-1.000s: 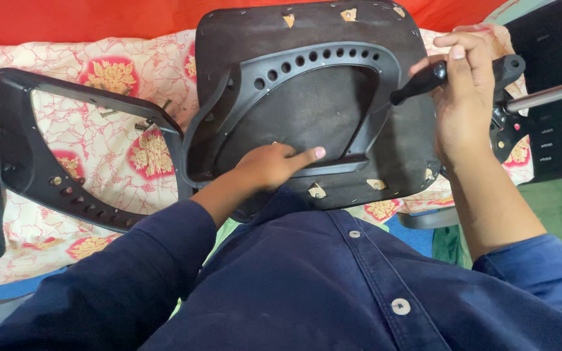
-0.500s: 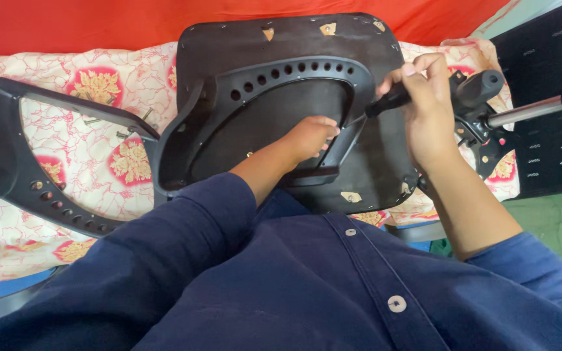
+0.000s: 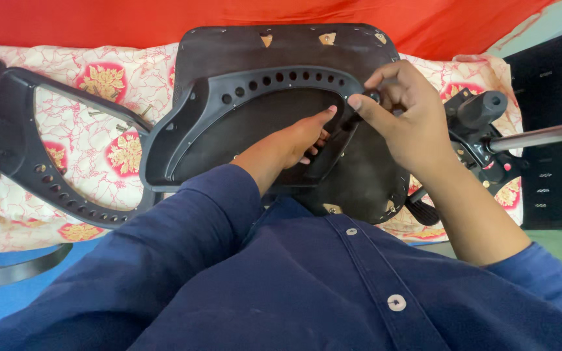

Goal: The person uses a screwdriver to loosen and remove screws from a black plastic chair seat frame. They repeatedly pry and unscrew fasteners along the curved edge of the seat, working methodically around the perimeter.

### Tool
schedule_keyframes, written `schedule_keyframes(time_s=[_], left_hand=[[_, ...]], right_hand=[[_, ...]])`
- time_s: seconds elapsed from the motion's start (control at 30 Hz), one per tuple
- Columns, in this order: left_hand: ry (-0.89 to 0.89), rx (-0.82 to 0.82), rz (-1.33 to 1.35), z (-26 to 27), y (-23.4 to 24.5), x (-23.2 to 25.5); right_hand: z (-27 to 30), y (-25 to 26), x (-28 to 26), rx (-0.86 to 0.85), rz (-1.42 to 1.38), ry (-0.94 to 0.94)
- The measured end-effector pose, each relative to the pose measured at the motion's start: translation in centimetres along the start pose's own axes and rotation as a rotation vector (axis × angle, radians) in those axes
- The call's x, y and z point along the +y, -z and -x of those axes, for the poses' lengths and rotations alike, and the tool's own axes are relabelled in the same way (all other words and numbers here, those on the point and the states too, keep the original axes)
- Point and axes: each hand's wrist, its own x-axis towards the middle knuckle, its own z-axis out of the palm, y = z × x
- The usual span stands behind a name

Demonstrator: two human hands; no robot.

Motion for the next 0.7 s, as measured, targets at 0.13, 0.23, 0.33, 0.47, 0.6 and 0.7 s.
schedule_keyframes(time_s=[0.13,0.23,0.33,0.47,0.6,0.7], left_hand=[[-0.053,-0.014,-0.024,0.1,0.0,-0.5],[-0.062,-0.014,0.001,0.2,0.2,-0.7],[-0.057,0.027,0.034,0.3,0.0,-0.9],[-0.075,0.064,0.032,0.8,-0.3,-1.0],[-0.08,0.068,0.003,1.1,-0.5,-0.9],[-0.112,0.064,-0.019,1.0,-0.5,-1.2]], right_hand=[[-0.5,0.4,-0.5,-0.099,-0.203,0.11],[-0.8,0.5,0.1,-0.125,-0.211,0.158],[-0.7,0.4,1.5,-0.146,-0.154,0.166],[-0.6,-0.1,3.5,-0.143,-0.176,0.061],[-0.7,-0.1,4.0,-0.146,-0.249,0.159],[0.6,-0.1,3.3,-0.189,-0.187,0.131]])
